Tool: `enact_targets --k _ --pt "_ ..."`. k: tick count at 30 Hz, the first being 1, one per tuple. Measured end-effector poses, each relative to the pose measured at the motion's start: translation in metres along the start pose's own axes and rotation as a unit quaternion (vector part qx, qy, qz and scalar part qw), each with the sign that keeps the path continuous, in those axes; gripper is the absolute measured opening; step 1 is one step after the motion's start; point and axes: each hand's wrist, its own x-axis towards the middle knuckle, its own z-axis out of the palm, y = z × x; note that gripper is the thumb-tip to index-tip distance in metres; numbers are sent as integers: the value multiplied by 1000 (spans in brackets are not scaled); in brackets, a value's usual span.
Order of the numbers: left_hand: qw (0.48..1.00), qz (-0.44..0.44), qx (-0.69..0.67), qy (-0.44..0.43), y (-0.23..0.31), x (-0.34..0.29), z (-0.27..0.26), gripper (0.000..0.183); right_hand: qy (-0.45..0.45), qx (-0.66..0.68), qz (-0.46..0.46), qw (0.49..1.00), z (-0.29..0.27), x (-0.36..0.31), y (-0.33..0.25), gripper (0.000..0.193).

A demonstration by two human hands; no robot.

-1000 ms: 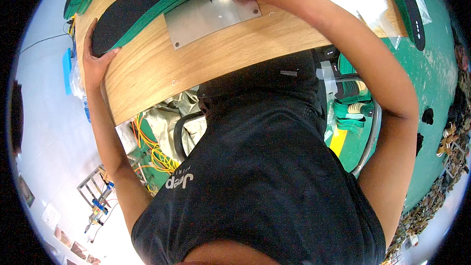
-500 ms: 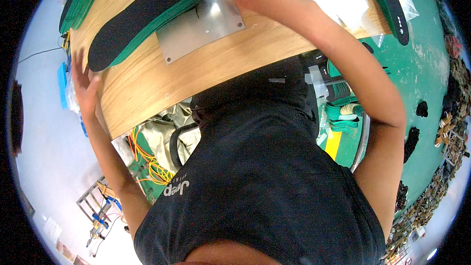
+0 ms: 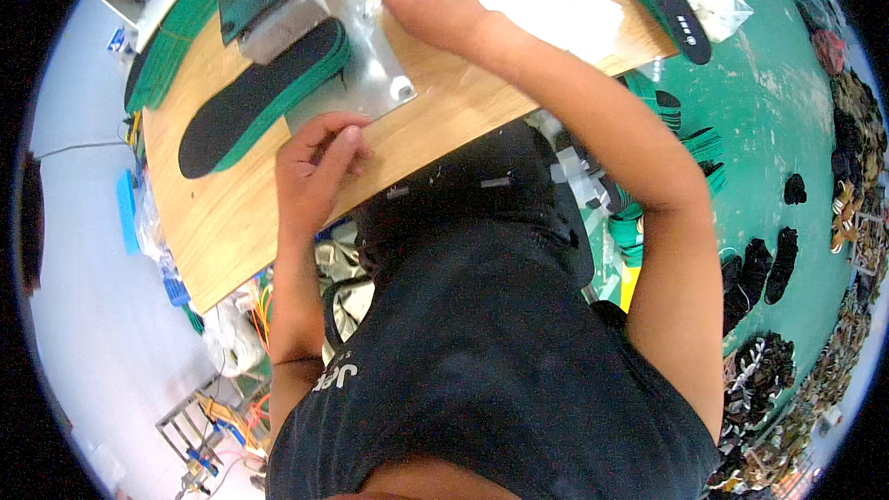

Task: The person cuts small circular labels from a plastic sheet using scissors and applies them to a stack of green insoles on a wooden table, then secures the stack with a rubber band and places it into a box.

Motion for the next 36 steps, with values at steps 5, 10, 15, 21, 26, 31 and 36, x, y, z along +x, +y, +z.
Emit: enact_targets --k 5,10,15,21,26,31,36 --pt "999 -24 16 -24 -1 19 14 21 34 80 63 994 -7 1 -8 18" --pt "996 -73 -37 -45 10 42 25 31 78 101 106 986 -15 -6 5 19" --pt "988 -104 -98 -62 24 38 39 36 11 218 166 962 -102 -46 -36 22" --pt "986 5 -152 -65 7 28 52 24 92 262 106 955 -128 -83 -47 21" --pt "983 -50 -174 -22 2 25 42 20 117 226 262 931 -112 -85 53 32" --pt "993 -33 -103 -48 9 26 43 17 9 86 214 973 -84 -91 105 31" --pt "984 101 137 -48 4 43 60 21 -56 82 199 975 -71 -96 126 28"
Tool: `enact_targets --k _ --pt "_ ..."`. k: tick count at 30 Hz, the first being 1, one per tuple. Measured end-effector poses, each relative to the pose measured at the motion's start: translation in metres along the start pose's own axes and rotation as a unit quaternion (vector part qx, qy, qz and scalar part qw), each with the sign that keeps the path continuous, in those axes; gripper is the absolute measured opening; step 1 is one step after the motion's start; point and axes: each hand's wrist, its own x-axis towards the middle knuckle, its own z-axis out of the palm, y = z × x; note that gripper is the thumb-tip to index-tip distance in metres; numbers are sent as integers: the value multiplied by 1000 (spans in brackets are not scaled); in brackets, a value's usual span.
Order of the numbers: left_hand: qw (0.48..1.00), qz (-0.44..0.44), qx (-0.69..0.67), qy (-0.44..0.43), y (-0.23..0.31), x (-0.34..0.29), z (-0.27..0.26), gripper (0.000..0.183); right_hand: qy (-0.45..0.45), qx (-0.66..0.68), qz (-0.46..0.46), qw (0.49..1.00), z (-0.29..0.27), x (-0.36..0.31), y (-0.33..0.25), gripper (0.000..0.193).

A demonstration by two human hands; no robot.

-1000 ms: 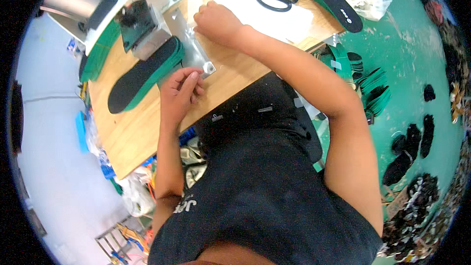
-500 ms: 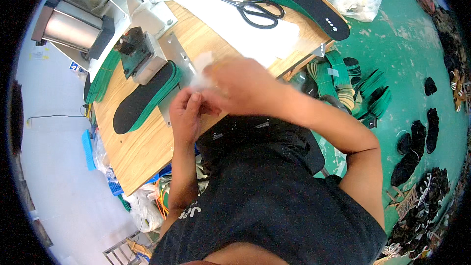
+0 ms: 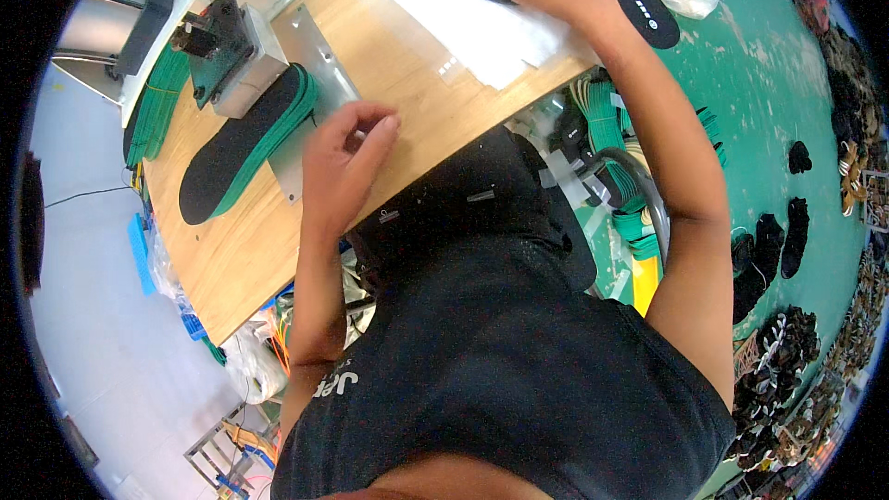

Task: The person cuts small circular labels from a plastic sheet using scissors and applies them to a stack of green insoles on a wooden table, then secures the stack with a rubber band and places it into a box.

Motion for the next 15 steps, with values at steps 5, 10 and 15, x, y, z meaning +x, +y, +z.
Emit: enact_targets --k 5,10,15 --pt "972 45 224 -49 29 35 24 33 -86 -31 118 989 -29 18 -29 21" --pt "946 92 310 -22 17 51 38 33 33 137 173 975 -63 -1 -51 43" --pt "990 41 127 46 10 41 32 21 37 462 148 873 -86 -41 -68 42"
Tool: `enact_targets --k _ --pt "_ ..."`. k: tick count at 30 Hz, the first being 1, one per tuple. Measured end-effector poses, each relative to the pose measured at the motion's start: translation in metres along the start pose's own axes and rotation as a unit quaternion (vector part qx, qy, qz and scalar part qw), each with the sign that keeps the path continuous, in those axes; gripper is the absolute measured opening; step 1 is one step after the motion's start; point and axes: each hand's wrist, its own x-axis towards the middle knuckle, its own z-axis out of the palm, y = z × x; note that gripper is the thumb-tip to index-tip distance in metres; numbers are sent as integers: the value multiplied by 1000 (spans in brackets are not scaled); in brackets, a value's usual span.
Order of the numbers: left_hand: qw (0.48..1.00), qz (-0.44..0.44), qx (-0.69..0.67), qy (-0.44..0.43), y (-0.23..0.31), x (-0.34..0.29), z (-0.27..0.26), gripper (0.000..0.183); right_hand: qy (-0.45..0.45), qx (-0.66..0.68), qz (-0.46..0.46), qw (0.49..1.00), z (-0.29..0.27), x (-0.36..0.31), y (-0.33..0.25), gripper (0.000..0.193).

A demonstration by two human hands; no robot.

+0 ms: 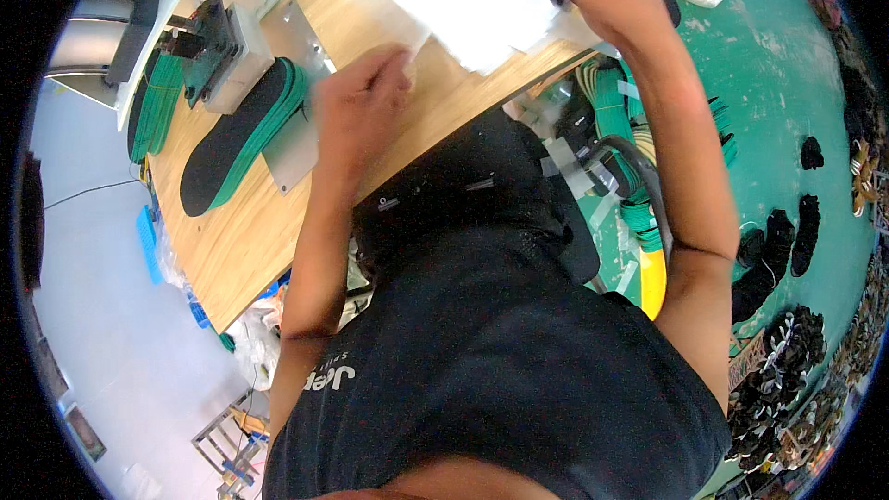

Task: The person cuts small circular labels from a plastic sheet using scissors and applies them to a stack of green insoles on a wooden table, then secures the stack with a rubber band and places it into a box.

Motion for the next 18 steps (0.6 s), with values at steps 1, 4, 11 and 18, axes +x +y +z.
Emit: enact_targets --k 1,4,11,18 --pt "997 -1 -63 37 -3 -5 -5 19 -24 -4 -15 1000 1 -14 0 34" --pt "955 -44 -257 141 3 -24 -27 16 -93 66 50 992 19 -60 2 70" --pt "912 -96 -348 194 -18 -57 -55 23 -278 268 270 882 57 -130 27 112" --pt "904 -112 -373 176 -22 -65 -45 30 -386 234 277 848 81 -159 49 103"
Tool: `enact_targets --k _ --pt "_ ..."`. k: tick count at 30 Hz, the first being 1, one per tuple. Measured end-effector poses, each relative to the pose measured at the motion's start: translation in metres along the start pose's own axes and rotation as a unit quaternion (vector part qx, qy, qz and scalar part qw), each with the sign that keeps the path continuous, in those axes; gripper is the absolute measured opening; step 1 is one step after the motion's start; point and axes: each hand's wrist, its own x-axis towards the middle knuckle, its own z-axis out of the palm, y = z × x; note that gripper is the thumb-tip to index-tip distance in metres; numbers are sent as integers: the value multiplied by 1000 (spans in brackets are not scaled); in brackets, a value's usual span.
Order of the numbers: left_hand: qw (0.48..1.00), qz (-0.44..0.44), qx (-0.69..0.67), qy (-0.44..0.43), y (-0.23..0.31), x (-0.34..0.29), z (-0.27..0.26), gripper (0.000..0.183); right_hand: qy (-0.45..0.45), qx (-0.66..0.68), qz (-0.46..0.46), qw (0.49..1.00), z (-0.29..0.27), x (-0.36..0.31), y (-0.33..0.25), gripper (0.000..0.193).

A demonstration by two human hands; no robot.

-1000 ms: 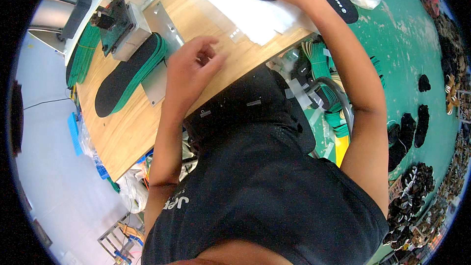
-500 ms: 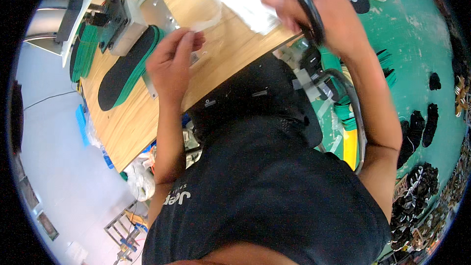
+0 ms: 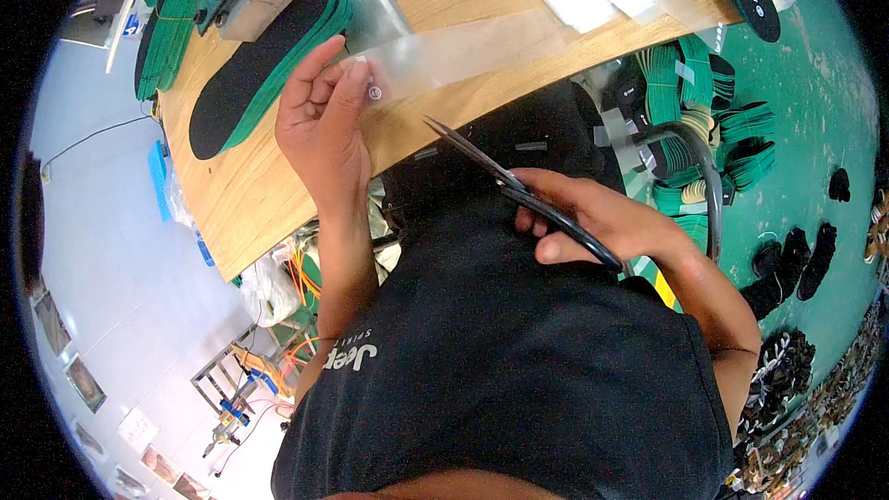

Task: The person cuts small circular labels from a plastic sheet using scissors and applies them to a stack of green insoles on a wooden table, then secures the stack with a rubber band and places it into a box.

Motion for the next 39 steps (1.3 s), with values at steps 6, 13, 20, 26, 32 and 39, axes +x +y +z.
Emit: enact_targets --k 6,13,20,26,32,39 --pt "999 -14 24 19 5 -9 0 26 97 140 -86 982 22 23 -11 69" --pt "999 -40 -8 -7 17 -30 10 27 255 130 -235 929 55 45 -44 71" --pt "999 -30 16 -36 17 -38 12 29 334 137 -269 893 48 66 -56 55" --pt "971 -159 -146 -102 20 -40 2 20 358 100 -334 866 46 75 -57 52" --pt "985 -129 -98 -65 14 -32 2 11 365 68 -255 893 45 67 -60 61" --pt "991 -93 -91 -27 16 -12 6 6 131 -55 -56 988 27 3 -23 111"
